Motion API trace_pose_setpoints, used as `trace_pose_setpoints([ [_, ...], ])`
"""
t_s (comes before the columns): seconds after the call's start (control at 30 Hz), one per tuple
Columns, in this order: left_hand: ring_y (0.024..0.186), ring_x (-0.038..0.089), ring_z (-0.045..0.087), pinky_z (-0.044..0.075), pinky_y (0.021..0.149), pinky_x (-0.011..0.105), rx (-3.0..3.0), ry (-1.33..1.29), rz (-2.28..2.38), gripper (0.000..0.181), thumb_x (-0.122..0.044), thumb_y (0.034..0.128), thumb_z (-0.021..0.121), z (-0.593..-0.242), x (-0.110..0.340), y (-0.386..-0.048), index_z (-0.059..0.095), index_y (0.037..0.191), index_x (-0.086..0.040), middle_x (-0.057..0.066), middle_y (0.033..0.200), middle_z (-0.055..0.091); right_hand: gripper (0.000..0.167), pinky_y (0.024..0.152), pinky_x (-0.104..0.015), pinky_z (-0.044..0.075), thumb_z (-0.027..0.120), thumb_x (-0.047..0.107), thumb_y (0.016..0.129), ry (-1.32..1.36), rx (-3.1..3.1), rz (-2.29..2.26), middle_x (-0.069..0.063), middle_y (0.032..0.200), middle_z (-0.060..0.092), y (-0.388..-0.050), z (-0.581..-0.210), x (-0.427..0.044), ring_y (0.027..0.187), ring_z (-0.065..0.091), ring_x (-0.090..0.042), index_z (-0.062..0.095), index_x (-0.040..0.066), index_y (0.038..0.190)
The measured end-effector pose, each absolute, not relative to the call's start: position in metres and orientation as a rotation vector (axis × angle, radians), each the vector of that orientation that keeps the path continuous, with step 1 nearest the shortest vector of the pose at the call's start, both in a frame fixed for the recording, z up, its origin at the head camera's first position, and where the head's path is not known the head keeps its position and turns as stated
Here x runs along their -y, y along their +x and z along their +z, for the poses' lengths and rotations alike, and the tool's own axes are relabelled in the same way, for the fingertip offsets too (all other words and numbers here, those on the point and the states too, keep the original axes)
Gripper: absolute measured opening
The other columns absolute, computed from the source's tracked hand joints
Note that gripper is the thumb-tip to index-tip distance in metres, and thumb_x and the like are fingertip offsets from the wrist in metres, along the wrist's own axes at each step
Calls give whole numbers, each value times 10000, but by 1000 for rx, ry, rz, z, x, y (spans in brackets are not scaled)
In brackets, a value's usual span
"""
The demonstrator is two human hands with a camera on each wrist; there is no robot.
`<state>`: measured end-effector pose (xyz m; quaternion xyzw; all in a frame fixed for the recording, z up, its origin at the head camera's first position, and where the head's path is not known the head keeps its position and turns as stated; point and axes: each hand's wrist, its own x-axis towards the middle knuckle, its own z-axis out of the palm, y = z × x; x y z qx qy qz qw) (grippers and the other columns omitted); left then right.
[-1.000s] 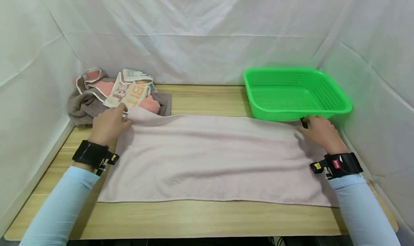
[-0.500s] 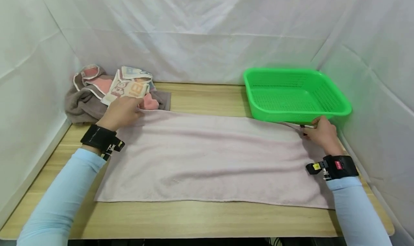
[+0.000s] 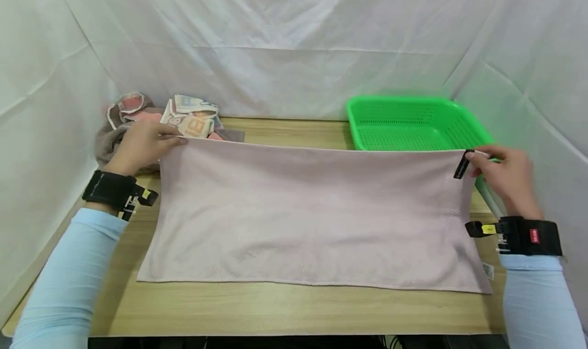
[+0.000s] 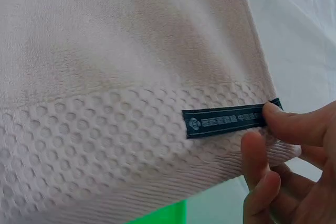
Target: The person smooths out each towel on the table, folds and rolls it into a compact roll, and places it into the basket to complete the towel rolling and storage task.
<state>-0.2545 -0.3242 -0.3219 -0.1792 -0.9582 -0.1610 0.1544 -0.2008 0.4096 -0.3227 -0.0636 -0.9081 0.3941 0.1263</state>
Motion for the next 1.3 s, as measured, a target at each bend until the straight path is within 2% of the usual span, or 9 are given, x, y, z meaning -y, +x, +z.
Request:
trace_pose_setpoints([
  [0.2, 785, 280, 599, 386, 630, 369, 2766, -387, -470, 229, -250, 947, 758, -313, 321, -264, 819, 1076, -72, 217, 1015, 762, 142, 580, -136, 533, 738, 212, 958, -193, 2522, 1290, 249, 702, 680, -216, -302, -409, 605, 676, 20, 791, 235, 1088],
  [0.33, 721, 270, 607, 375, 575, 288, 2716, -294, -518, 258, -266, 966, 737, -306, 314, -273, 807, 1103, -60, 238, 1047, 768, 235, 614, -108, 539, 754, 206, 943, -203, 2407, 1394, 242, 739, 706, -223, -295, -405, 641, 704, 38, 794, 151, 1168],
  [0.57, 576, -256, 403, 329, 608, 63, 2458, -364, -634, 168, -161, 927, 781, -305, 308, -258, 821, 1040, -44, 206, 838, 778, 315, 684, -69, 525, 761, 135, 927, -152, 2259, 1404, 265, 784, 733, -212, -304, -402, 714, 714, 81, 745, -2, 1210],
  [0.77, 574, -178, 391, 331, 555, 121, 2451, -501, -601, 143, -72, 800, 869, -322, 324, -209, 834, 937, -47, 168, 693, 745, 274, 795, -43, 472, 770, 88, 918, -124, 2313, 1243, 256, 934, 737, -178, -336, -419, 905, 666, 109, 761, -20, 1170],
  [0.9, 589, -109, 514, 397, 545, 116, 2642, -502, -703, 121, -110, 800, 878, -337, 333, -175, 853, 917, -127, 109, 809, 794, 245, 826, -36, 481, 759, 14, 909, 0, 2394, 1206, 187, 1052, 763, -156, -357, -434, 1004, 660, 77, 762, -46, 1146],
  [1.0, 584, -80, 493, 379, 518, 148, 2767, -540, -741, 114, -154, 829, 862, -348, 336, -156, 858, 930, -205, 30, 879, 811, 218, 782, -31, 497, 761, -3, 903, 82, 2498, 1157, 209, 1061, 757, -143, -367, -442, 970, 666, 111, 774, -47, 1117],
  [1.17, 910, -167, 611, 435, 714, 24, 2860, -720, -794, 200, -115, 856, 825, -371, 340, -136, 849, 974, -274, -43, 1030, 810, 185, 702, -26, 485, 774, 61, 912, 92, 2718, 1009, 267, 1057, 728, -125, -377, -449, 941, 597, 230, 811, 56, 1093],
  [1.23, 1090, -123, 612, 425, 851, -1, 2888, -778, -816, 239, -96, 850, 823, -379, 341, -131, 846, 971, -300, -37, 1099, 799, 178, 681, -31, 481, 777, 22, 895, 132, 2768, 945, 295, 1043, 717, -122, -381, -451, 948, 564, 265, 822, 73, 1060],
  [1.3, 1133, -72, 614, 398, 894, -13, 2901, -830, -824, 267, -76, 830, 830, -386, 341, -128, 846, 956, -311, -8, 1138, 792, 189, 674, -23, 472, 768, -49, 867, 193, 2795, 910, 378, 1015, 670, -119, -386, -453, 946, 540, 291, 826, 51, 1017],
])
